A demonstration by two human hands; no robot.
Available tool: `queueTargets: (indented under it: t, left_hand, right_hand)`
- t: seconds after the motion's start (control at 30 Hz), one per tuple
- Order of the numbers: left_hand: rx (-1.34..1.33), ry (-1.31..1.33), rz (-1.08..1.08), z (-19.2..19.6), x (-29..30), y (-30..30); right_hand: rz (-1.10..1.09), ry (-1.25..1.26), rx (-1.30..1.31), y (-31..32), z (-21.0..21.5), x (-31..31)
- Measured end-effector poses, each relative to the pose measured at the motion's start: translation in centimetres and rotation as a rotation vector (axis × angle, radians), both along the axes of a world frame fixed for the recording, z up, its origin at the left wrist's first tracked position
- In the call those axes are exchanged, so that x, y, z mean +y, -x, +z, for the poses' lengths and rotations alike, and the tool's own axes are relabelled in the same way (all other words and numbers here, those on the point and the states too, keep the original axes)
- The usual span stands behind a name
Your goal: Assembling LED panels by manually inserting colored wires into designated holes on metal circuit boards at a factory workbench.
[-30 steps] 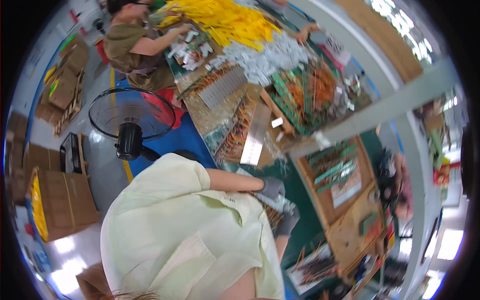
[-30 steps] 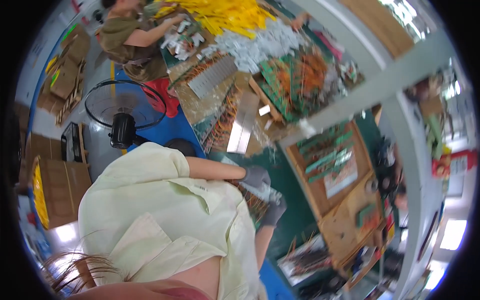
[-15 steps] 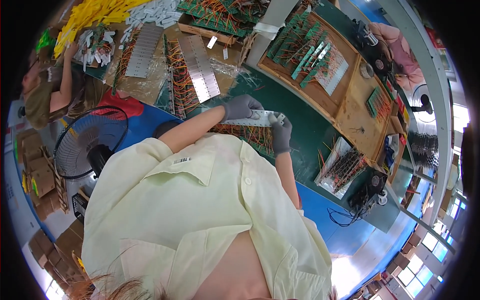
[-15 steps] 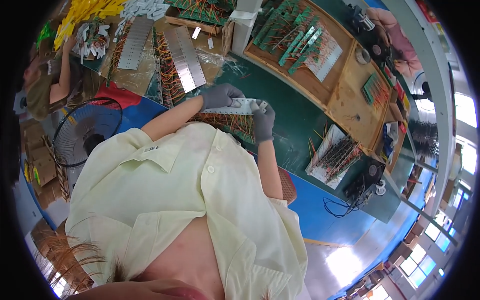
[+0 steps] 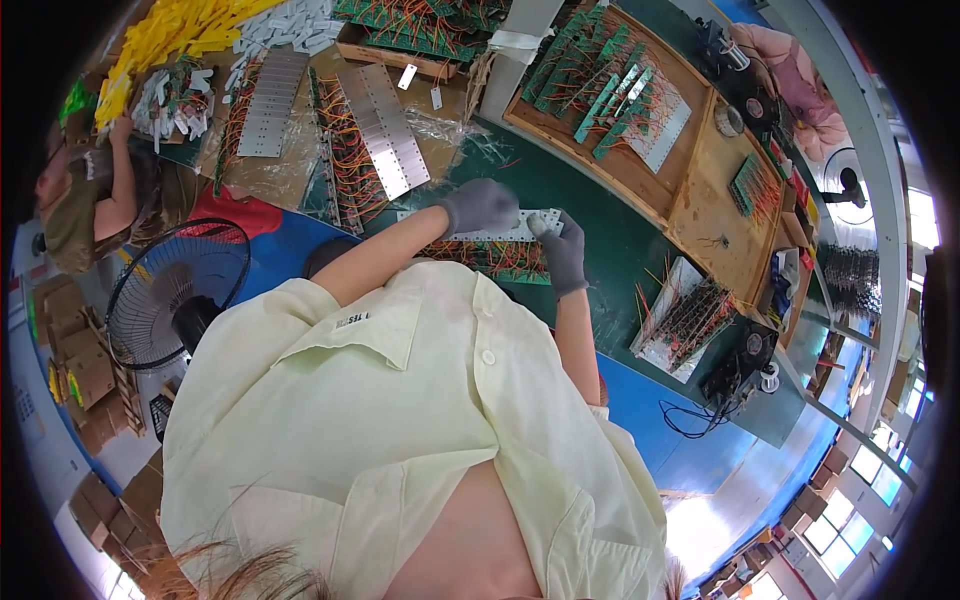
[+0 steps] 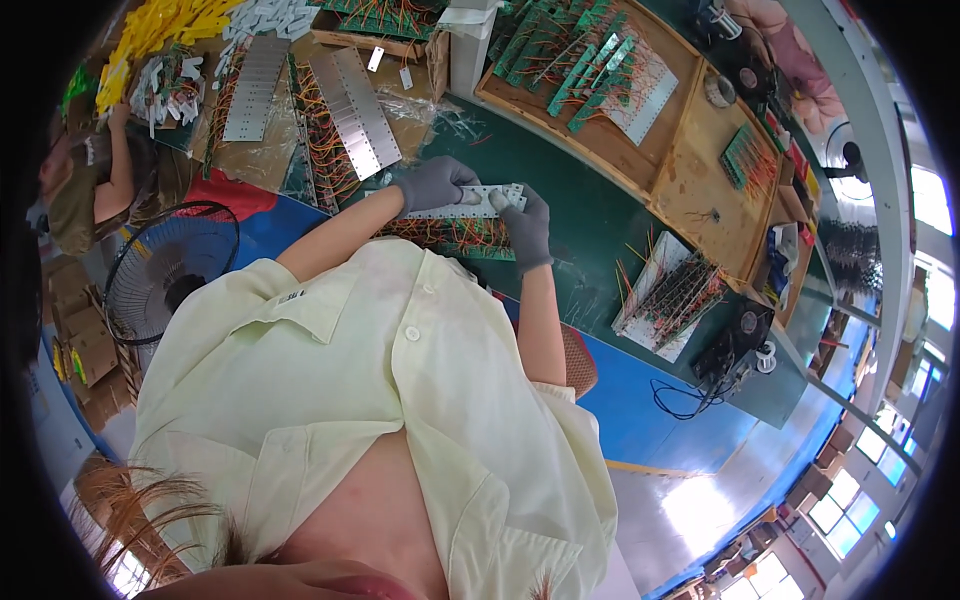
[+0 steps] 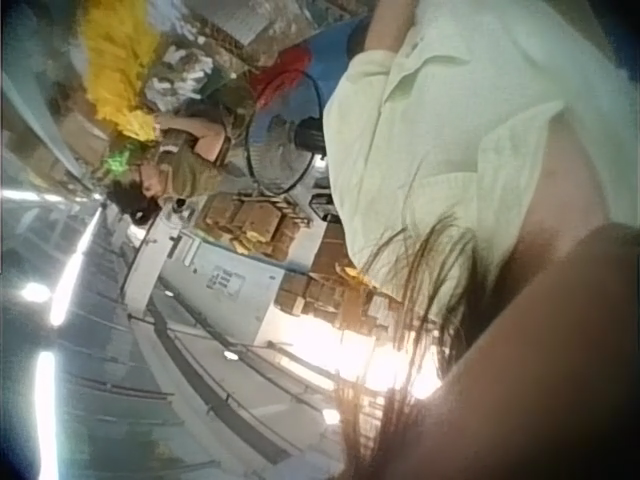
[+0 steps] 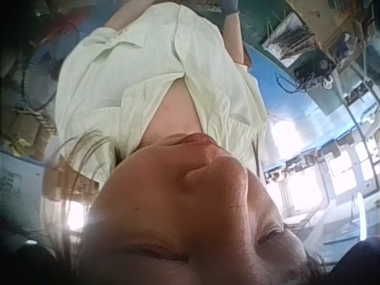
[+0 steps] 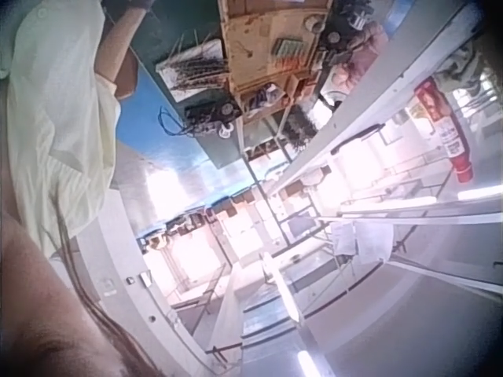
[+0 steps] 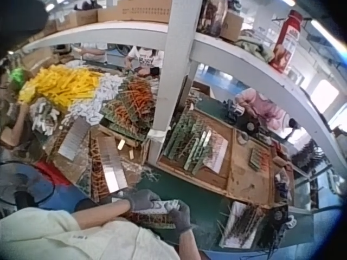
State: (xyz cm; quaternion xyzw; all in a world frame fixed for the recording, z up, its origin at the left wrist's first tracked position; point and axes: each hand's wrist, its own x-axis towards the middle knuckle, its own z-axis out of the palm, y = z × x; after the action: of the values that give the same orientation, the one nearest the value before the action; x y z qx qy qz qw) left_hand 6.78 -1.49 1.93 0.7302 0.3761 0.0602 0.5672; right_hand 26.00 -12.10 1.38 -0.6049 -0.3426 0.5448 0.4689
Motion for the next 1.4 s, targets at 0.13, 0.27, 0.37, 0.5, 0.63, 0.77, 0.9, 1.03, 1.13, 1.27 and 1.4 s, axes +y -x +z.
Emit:
queueTargets:
  t: [0.13, 0.27, 0.37, 0.5, 0.63, 0.77, 0.9, 1.03, 1.13, 1.27, 1.4]
  left_hand:
    - [0.234, -0.228, 0.166, 1.4, -1.4, -1.8]
    - [0.130, -0.134, 0.088, 0.1, -0.6, -0.7]
    - [-0.283, 0.276, 0.018, -1.2, -0.2, 0.4]
    - [-0.244, 0.205, 0.079, -2.2, 0.3, 0.0]
    - [-0.086, -0.026, 0.063, -1.7, 0.0, -0.4]
    - [-0.049, -0.058, -0.014, -1.7, 0.6, -0.2]
    - [0.013, -0.013, -0.184, 0.0, 1.3, 0.7]
    - [-0.226, 0.194, -0.191, -0.8, 1.0, 1.2]
    - [-0.355, 0.410, -0.225, -1.5, 0.7, 0.9]
    - [-0.391, 0.383, -0.105, -3.4, 0.4, 0.3]
    - [0.161, -0.155, 0.111, -2.3, -1.4, -0.9]
  right_hand:
    - [-0.151, -0.149, -0.855, 4.1, 0.6, 0.3]
    - [-0.133, -0.116, -0.383, 2.3, -1.0, 0.2]
    - [0.011, 0.097, 0.626, 0.9, -0.7, 0.0]
    - [-0.347, -0.022, 0.285, 2.1, -2.1, 0.0]
    - [-0.150, -0.059, -0.030, 1.5, -1.5, 0.1]
    - [0.003, -0.015, 0.000, 1.1, -1.4, 0.1]
    - [-0.103, -0.015, 0.182, -0.4, -1.5, 0.1]
    - [0.051, 0.074, 0.312, -1.4, -1.7, 0.1]
    - [0.006, 0.152, 0.860, -0.7, -3.0, -0.6]
    - [-0.222, 0.241, 0.763, 1.3, -4.5, -0.3]
    - [-0.263, -0.329, -0.902, 4.1, -0.4, 0.2]
